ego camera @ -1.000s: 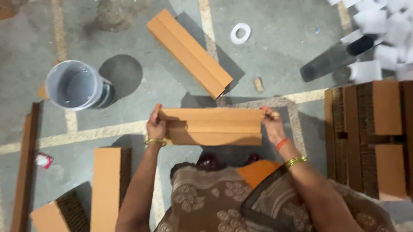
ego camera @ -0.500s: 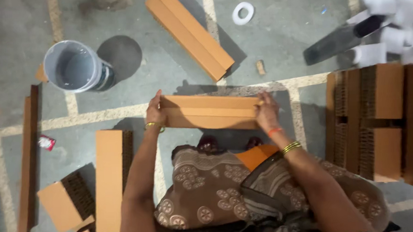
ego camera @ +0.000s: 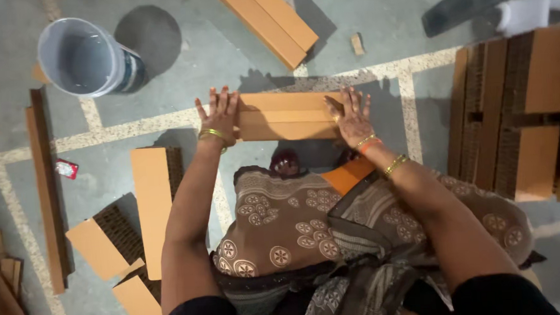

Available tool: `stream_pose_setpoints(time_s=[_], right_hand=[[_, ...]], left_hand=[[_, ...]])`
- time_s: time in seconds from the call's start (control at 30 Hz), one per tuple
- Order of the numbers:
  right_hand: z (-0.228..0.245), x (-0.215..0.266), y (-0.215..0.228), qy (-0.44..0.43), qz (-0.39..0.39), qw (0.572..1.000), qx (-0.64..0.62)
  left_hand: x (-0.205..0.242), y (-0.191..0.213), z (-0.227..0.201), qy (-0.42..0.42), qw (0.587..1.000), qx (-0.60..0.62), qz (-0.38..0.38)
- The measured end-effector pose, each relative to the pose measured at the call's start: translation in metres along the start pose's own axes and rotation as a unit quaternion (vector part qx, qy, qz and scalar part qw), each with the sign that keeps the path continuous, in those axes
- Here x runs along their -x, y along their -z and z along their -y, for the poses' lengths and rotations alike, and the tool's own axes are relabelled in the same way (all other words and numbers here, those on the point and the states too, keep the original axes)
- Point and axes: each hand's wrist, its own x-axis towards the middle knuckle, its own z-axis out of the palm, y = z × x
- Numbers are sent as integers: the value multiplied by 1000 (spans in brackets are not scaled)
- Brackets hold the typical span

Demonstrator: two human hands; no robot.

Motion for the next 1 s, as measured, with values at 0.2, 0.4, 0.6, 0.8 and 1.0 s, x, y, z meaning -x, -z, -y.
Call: stream_pose_setpoints(time_s=[0.2,0.4,0.6,0.8,1.0], right_hand=[[-11,-4,-24,25,-57,998,14],[-11,-11,-22,-12,-45,996,71],[7,-7,4,-35,-30,999,13],[1,3,2,10,-132,990,51],[-2,11,4,71,-208,975,-19]], left_hand=[[9,18,-16,15,993,-88,72],[7,24,-30,36,988,-117,94],[6,18,-29,33,989,-127,70],[-6,-9,-27,6,991,-135,14],[-8,-31,-11,-21,994,-105,-21]])
